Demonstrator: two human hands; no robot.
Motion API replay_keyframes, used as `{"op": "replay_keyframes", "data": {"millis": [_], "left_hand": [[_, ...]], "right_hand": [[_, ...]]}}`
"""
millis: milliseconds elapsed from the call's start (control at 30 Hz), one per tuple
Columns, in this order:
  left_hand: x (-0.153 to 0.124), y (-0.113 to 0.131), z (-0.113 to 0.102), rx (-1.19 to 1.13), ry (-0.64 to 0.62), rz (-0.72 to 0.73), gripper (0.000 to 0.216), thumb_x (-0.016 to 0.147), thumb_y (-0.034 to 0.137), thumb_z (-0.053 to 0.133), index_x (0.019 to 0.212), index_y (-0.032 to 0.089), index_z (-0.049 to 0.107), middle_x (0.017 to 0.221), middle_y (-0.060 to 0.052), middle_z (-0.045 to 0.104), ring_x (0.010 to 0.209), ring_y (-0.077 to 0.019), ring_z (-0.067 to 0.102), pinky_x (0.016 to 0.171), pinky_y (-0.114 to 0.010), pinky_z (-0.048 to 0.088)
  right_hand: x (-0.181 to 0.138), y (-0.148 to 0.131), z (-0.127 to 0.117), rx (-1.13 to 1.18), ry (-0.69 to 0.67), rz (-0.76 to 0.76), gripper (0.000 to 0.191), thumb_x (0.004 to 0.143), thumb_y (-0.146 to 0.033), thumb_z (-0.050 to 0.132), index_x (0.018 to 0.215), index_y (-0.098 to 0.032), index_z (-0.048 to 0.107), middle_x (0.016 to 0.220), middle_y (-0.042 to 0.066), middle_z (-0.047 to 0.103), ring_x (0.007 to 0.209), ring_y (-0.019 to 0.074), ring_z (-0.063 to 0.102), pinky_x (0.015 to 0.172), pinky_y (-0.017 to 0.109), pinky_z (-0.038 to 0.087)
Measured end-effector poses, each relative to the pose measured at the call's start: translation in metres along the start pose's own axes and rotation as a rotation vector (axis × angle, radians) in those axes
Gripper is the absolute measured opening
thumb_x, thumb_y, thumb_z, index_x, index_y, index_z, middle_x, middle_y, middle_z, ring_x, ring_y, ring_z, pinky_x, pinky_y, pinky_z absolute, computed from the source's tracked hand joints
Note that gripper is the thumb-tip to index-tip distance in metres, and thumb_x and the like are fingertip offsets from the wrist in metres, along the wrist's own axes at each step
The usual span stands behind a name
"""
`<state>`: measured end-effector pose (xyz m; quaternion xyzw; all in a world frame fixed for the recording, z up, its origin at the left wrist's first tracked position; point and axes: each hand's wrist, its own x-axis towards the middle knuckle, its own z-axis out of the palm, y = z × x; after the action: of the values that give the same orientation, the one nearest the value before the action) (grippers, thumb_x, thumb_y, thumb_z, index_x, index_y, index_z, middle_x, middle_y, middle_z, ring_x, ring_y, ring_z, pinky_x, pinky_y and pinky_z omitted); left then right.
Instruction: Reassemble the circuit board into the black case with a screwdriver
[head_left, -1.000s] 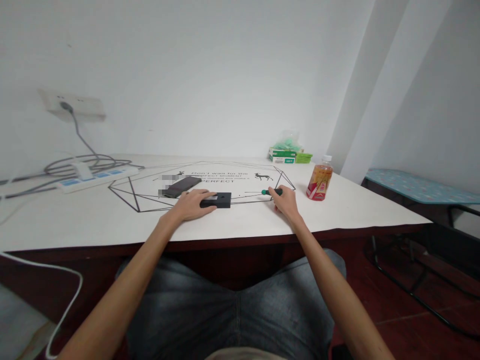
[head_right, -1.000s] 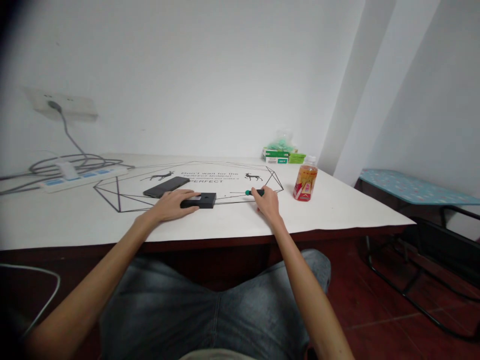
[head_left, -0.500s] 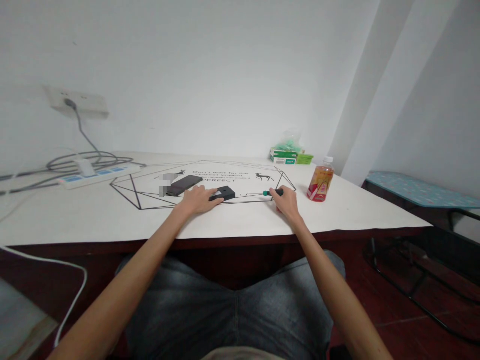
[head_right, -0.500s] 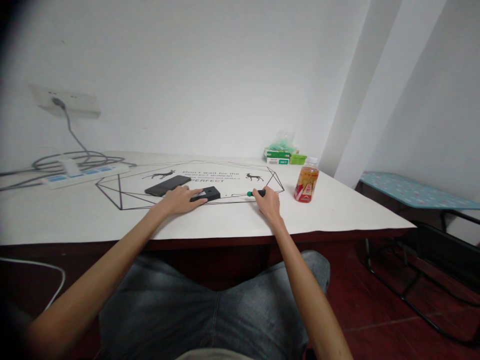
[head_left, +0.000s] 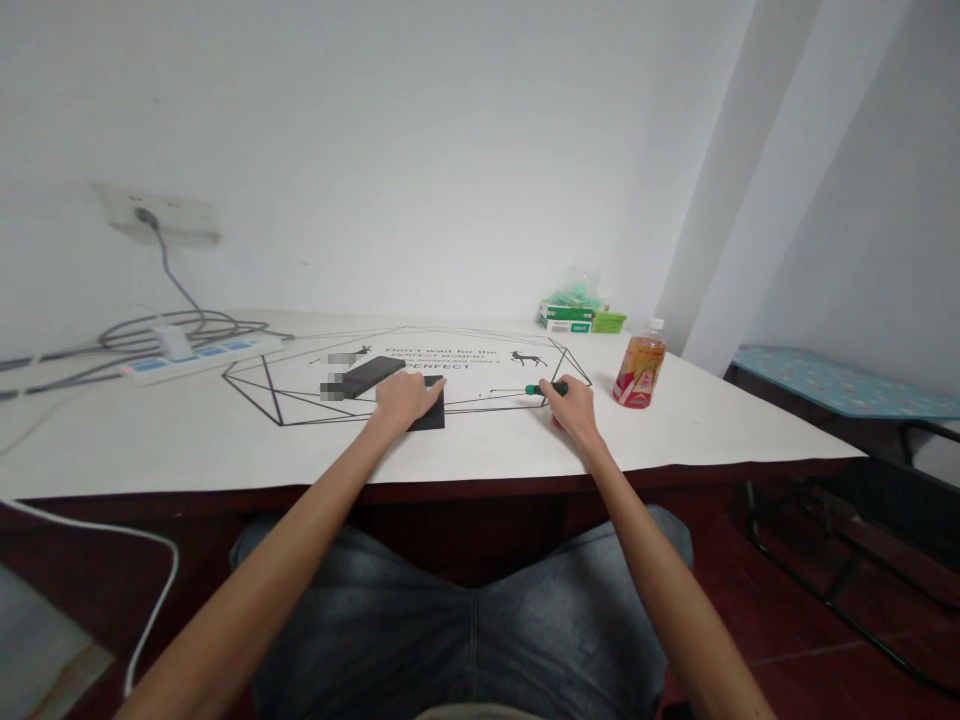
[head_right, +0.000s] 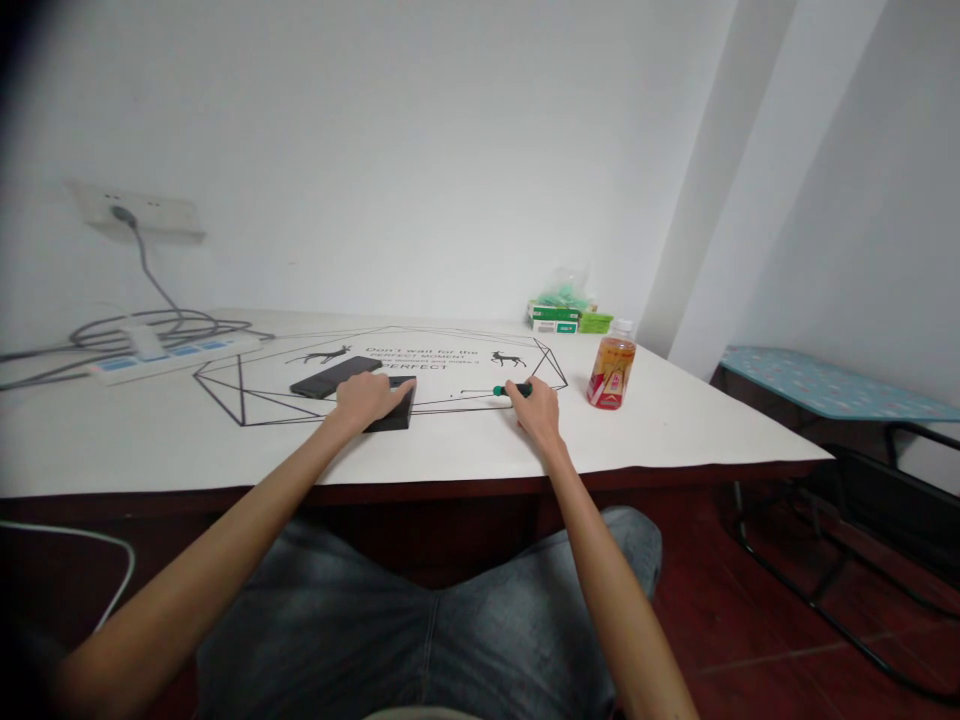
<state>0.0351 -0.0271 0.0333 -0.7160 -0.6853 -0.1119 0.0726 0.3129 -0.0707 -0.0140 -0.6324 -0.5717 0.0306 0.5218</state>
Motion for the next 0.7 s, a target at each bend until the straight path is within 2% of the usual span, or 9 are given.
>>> {"op": "replay_keyframes", "data": {"millis": [100,233,300,367,433,500,567,700], "left_hand": [[0.0,-0.009,0.003,-0.151,-0.035,-0.054,0.077,0.092,0.069,0.038,0.111,0.004,0.073,0.105,-0.027,0.074,0.103,-0.0405,0.07,0.082,-0.043,0.054],[-0.003,-0.01,0.01,-0.467,-0.091,-0.068,0.074,0.095,0.063,0.036,0.116,0.001,0.069,0.071,-0.017,0.074,0.066,-0.0283,0.072,0.068,-0.035,0.056],[-0.001,-0.006,0.014,-0.557,-0.056,-0.07,0.069,0.095,0.059,0.038,0.124,0.002,0.066,0.066,-0.014,0.073,0.06,-0.0259,0.071,0.064,-0.033,0.055],[0.003,-0.002,0.018,-0.527,0.049,-0.066,0.064,0.094,0.055,0.043,0.128,0.005,0.065,0.074,-0.014,0.076,0.069,-0.0277,0.072,0.068,-0.034,0.055],[0.006,0.001,0.02,-0.416,0.201,-0.054,0.055,0.093,0.051,0.047,0.125,0.011,0.069,0.092,-0.016,0.078,0.088,-0.0315,0.073,0.078,-0.037,0.055],[0.007,0.004,0.022,-0.336,0.31,-0.043,0.046,0.094,0.046,0.048,0.119,0.016,0.073,0.101,-0.015,0.078,0.1,-0.0338,0.07,0.083,-0.04,0.052],[0.004,0.007,0.023,-0.349,0.348,0.029,0.041,0.097,0.042,0.045,0.114,0.02,0.075,0.097,-0.012,0.078,0.098,-0.0316,0.07,0.082,-0.039,0.051],[-0.008,0.017,0.026,-0.513,0.324,0.393,0.034,0.098,0.034,0.046,0.109,0.024,0.077,0.101,-0.005,0.078,0.091,-0.0224,0.069,0.079,-0.032,0.049]], "right_hand": [[0.0,-0.001,-0.001,0.066,-0.011,0.035,0.038,0.085,-0.05,0.059,0.059,-0.026,0.046,0.038,-0.002,0.049,0.045,0.02,0.054,0.056,0.03,0.039],[0.0,-0.004,-0.003,0.18,-0.005,0.071,0.038,0.084,-0.05,0.061,0.058,-0.024,0.047,0.037,-0.003,0.049,0.037,0.0167,0.05,0.051,0.029,0.039],[-0.001,-0.007,-0.004,0.228,-0.003,0.076,0.039,0.084,-0.049,0.061,0.058,-0.024,0.047,0.035,-0.003,0.048,0.035,0.0158,0.049,0.049,0.028,0.038],[-0.001,-0.01,-0.005,0.266,-0.012,0.074,0.039,0.084,-0.048,0.062,0.057,-0.024,0.047,0.034,-0.003,0.048,0.034,0.015,0.048,0.047,0.028,0.037],[-0.002,-0.011,-0.005,0.311,-0.035,0.07,0.039,0.084,-0.046,0.063,0.056,-0.024,0.047,0.033,-0.004,0.048,0.033,0.0142,0.047,0.045,0.027,0.036],[-0.002,-0.011,-0.004,0.363,-0.065,0.067,0.038,0.084,-0.045,0.063,0.056,-0.023,0.048,0.033,-0.004,0.048,0.031,0.0138,0.046,0.043,0.027,0.035],[-0.001,-0.009,-0.002,0.411,-0.089,0.066,0.038,0.083,-0.045,0.063,0.056,-0.023,0.048,0.033,-0.003,0.049,0.031,0.0139,0.046,0.041,0.027,0.035],[-0.001,-0.008,0.0,0.481,-0.124,0.071,0.038,0.082,-0.047,0.065,0.056,-0.023,0.049,0.033,-0.002,0.05,0.03,0.0137,0.045,0.038,0.027,0.034]]}}
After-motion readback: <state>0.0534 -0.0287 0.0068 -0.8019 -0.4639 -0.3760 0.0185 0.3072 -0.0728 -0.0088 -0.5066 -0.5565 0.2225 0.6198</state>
